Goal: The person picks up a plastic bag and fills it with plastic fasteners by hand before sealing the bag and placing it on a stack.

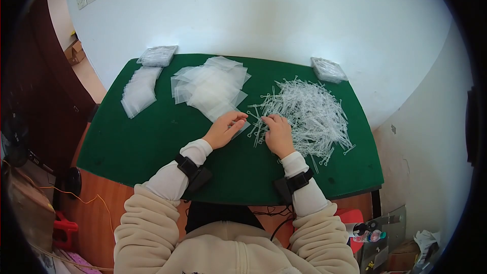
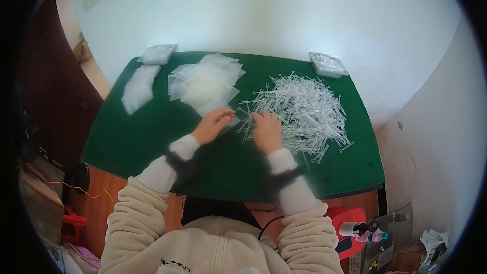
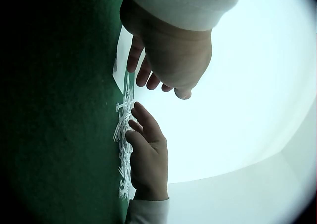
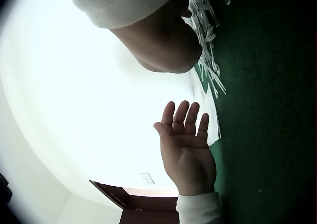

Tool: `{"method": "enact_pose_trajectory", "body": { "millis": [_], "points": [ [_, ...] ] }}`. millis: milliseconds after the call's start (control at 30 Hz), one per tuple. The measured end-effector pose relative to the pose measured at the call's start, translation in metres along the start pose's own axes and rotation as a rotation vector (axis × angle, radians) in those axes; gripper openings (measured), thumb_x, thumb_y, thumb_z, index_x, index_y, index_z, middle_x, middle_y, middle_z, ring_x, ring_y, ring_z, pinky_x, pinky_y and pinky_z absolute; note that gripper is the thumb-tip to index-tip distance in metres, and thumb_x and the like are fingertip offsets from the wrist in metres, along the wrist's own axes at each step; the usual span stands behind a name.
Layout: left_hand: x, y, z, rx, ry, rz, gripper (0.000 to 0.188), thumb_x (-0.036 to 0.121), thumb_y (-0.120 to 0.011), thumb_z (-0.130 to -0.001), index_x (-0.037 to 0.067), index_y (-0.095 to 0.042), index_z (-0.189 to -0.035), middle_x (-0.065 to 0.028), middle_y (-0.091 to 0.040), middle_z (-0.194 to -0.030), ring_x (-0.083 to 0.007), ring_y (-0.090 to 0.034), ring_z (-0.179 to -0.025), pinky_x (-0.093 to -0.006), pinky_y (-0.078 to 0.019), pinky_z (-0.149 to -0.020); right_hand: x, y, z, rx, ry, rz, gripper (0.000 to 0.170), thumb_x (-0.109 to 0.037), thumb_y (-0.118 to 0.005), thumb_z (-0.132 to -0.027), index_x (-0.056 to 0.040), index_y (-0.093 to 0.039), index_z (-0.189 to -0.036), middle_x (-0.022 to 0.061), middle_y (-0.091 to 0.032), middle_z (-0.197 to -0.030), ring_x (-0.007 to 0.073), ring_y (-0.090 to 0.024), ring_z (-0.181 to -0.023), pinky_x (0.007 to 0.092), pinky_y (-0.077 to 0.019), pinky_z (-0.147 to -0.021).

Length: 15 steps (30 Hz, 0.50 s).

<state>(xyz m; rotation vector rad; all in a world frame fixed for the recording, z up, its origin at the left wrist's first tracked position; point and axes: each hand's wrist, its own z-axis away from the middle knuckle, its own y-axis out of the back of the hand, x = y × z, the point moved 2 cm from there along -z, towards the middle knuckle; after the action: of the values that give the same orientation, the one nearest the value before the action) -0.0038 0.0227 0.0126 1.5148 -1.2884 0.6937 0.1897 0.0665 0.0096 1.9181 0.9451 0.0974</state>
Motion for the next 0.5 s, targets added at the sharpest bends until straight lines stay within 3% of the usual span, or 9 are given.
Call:
{"method": "enact_pose_trajectory", "body": {
  "millis": [100, 500],
  "points": [
    [-0.0016, -0.0013, -0.0005, 0.000, 0.003, 0.005, 0.028, 0.018, -0.048, -0.091, 0.000, -0.052, -0.111, -0.0083, -0.057, -0.105, -0.0147, -0.055, -0.099, -0.0267, -0.0419, -0.086, 0.0019, -0.0071, -0.0006, 0.058, 0.153, -0.029, 0.036, -0.003, -0.058, -0.067, -0.0088, -0.059, -0.102, 0.0093, -0.054, -0.097, 0.0297, -0.049, -0.097, 0.0400, -0.0403, -0.081],
    [-0.0061, -0.0001, 0.0005, 0.026, 0.042, 0.027, 0.027, 0.017, -0.049, -0.090, 0.001, -0.052, -0.112, -0.0073, -0.057, -0.106, -0.0138, -0.055, -0.099, -0.0258, -0.0423, -0.084, 0.0085, -0.0087, -0.0034, -0.042, 0.030, 0.059, 0.013, -0.015, -0.060, -0.071, -0.0109, -0.058, -0.084, 0.0059, -0.054, -0.089, 0.0259, -0.049, -0.094, 0.0405, -0.0374, -0.081]
  ]
}}
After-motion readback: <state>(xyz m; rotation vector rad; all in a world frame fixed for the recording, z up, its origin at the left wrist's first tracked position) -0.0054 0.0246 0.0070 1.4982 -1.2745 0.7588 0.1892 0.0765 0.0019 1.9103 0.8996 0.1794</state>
